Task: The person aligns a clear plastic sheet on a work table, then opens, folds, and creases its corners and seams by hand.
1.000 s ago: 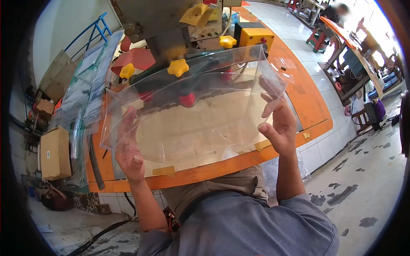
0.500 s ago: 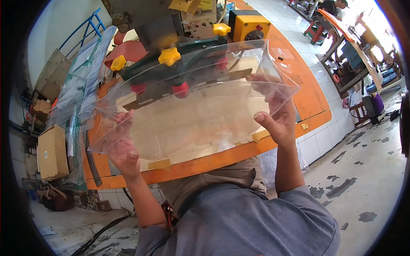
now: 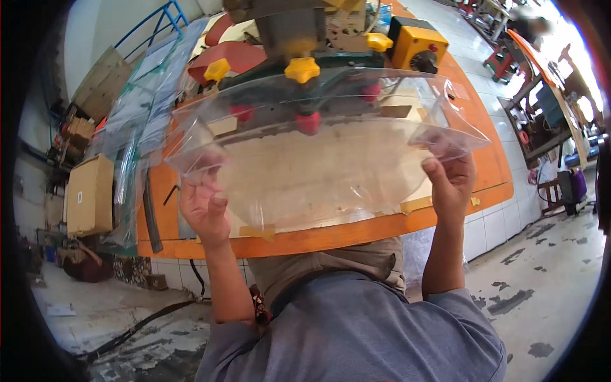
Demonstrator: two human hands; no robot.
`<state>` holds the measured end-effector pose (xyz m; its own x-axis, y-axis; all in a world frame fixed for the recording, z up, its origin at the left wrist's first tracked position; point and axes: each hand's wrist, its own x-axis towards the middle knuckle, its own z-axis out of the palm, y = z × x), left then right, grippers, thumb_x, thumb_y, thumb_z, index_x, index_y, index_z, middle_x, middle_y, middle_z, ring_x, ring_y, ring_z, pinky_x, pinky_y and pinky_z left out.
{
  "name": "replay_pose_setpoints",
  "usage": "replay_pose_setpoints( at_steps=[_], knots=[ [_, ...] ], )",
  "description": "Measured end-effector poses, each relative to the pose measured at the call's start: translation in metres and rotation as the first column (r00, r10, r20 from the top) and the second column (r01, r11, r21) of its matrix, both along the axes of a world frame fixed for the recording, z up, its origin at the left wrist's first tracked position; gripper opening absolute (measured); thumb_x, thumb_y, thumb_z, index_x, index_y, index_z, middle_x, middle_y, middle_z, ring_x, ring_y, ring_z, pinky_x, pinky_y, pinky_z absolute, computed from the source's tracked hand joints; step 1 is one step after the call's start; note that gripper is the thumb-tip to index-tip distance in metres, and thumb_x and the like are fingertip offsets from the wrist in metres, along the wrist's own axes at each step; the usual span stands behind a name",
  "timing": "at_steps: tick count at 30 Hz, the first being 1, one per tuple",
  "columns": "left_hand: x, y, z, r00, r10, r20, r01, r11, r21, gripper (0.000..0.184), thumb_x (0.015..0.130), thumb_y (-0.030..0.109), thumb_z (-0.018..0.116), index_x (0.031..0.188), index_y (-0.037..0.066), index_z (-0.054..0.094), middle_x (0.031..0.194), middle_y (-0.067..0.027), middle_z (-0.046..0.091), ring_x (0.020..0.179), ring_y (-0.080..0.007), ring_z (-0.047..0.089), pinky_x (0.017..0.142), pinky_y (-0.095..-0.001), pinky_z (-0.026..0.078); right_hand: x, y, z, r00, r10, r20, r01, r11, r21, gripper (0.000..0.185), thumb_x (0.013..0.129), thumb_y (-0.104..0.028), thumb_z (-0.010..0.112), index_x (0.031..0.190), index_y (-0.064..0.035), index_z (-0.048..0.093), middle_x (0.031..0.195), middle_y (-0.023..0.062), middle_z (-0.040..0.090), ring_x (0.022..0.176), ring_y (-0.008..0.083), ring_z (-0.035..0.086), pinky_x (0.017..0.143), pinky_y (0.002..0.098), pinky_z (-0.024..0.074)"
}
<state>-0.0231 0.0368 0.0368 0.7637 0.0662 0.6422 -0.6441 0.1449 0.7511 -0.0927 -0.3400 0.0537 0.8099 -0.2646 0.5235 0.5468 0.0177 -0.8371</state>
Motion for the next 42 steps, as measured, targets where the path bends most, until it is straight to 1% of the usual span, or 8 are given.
replay_pose_setpoints(
  at_steps=[3, 7, 10, 16, 25, 33, 36, 42],
  knots=[
    [0.001, -0.001, 0.006, 0.999, -0.032, 0.021, 0.031, 0.999, 0.013, 0.038, 0.089, 0.033, 0.083, 0.105, 0.003, 0.063, 0.142, -0.0150, 0.056, 0.129, -0.0310, 0.057, 0.112, -0.0537, 0.044, 0.001, 0.000, 0.002, 0.999, -0.005, 0.037, 0.005, 1.000, -0.006, 0.022, 0.095, -0.005, 0.074, 0.112, -0.0008, 0.060, 0.119, 0.0135, 0.069, 0.113, 0.0237, 0.067, 0.098, 0.0370, 0.0510],
    [0.001, -0.006, 0.010, 0.999, -0.022, 0.025, 0.022, 1.000, 0.011, 0.027, 0.088, 0.024, 0.082, 0.097, 0.007, 0.064, 0.133, -0.0196, 0.061, 0.128, -0.0307, 0.057, 0.112, -0.0491, 0.043, 0.003, 0.001, 0.003, 0.998, -0.037, 0.052, 0.037, 0.999, 0.006, 0.022, 0.094, -0.005, 0.074, 0.111, -0.0007, 0.061, 0.119, 0.0130, 0.069, 0.114, 0.0232, 0.067, 0.098, 0.0356, 0.0508],
    [0.005, -0.003, 0.010, 0.997, -0.066, 0.046, 0.064, 0.997, 0.050, 0.026, 0.091, 0.024, 0.080, 0.100, 0.007, 0.063, 0.140, -0.0176, 0.057, 0.130, -0.0314, 0.056, 0.114, -0.0533, 0.042, 0.006, -0.002, 0.002, 0.993, -0.064, 0.103, 0.065, 0.998, -0.010, 0.021, 0.095, -0.005, 0.074, 0.111, -0.0006, 0.061, 0.119, 0.0135, 0.070, 0.114, 0.0217, 0.066, 0.097, 0.0342, 0.0509],
    [0.005, -0.009, 0.011, 0.998, -0.055, 0.002, 0.055, 0.997, 0.050, 0.026, 0.088, 0.021, 0.082, 0.092, 0.007, 0.062, 0.137, -0.0195, 0.056, 0.130, -0.0303, 0.055, 0.111, -0.0496, 0.043, 0.007, -0.004, 0.004, 0.995, -0.095, 0.044, 0.096, 0.995, -0.019, 0.018, 0.095, -0.006, 0.073, 0.108, -0.0003, 0.062, 0.119, 0.0131, 0.070, 0.108, 0.0181, 0.066, 0.096, 0.0322, 0.0504],
    [0.002, -0.007, 0.016, 0.999, -0.029, -0.036, 0.032, 0.995, 0.091, 0.026, 0.089, 0.023, 0.081, 0.092, 0.005, 0.062, 0.139, -0.0201, 0.056, 0.132, -0.0308, 0.053, 0.111, -0.0509, 0.043, 0.007, -0.001, 0.010, 0.972, -0.227, 0.068, 0.232, 0.970, -0.075, 0.011, 0.096, -0.001, 0.070, 0.104, -0.0009, 0.062, 0.100, 0.0050, 0.064, 0.097, 0.0121, 0.060, 0.087, 0.0265, 0.0478],
    [0.001, -0.003, 0.014, 0.999, 0.027, 0.031, -0.032, 0.986, 0.161, 0.025, 0.091, 0.023, 0.077, 0.096, 0.004, 0.062, 0.139, -0.0227, 0.057, 0.130, -0.0342, 0.056, 0.113, -0.0521, 0.043, 0.004, 0.005, 0.023, 0.829, -0.499, 0.251, 0.559, 0.735, -0.384, 0.006, 0.090, -0.001, 0.074, 0.092, -0.0007, 0.068, 0.087, 0.0059, 0.068, 0.079, 0.0138, 0.062, 0.068, 0.0270, 0.0483],
    [0.000, 0.000, 0.012, 0.995, 0.057, 0.076, -0.070, 0.981, 0.180, 0.025, 0.089, 0.023, 0.078, 0.094, 0.004, 0.062, 0.137, -0.0216, 0.055, 0.130, -0.0338, 0.055, 0.113, -0.0524, 0.041, 0.004, 0.008, 0.027, 0.774, -0.547, 0.318, 0.632, 0.637, -0.442, 0.007, 0.087, 0.001, 0.073, 0.092, -0.0011, 0.069, 0.086, 0.0069, 0.069, 0.075, 0.0145, 0.063, 0.063, 0.0276, 0.0479],
    [-0.007, 0.003, 0.011, 0.985, 0.125, 0.116, -0.149, 0.960, 0.238, 0.027, 0.086, 0.024, 0.080, 0.090, 0.004, 0.062, 0.133, -0.0185, 0.053, 0.128, -0.0316, 0.051, 0.113, -0.0502, 0.039, 0.005, 0.011, 0.027, 0.735, -0.595, 0.326, 0.673, 0.576, -0.464, 0.013, 0.081, 0.005, 0.070, 0.092, -0.0018, 0.069, 0.086, 0.0069, 0.069, 0.071, 0.0139, 0.063, 0.060, 0.0272, 0.0475]
  ],
)
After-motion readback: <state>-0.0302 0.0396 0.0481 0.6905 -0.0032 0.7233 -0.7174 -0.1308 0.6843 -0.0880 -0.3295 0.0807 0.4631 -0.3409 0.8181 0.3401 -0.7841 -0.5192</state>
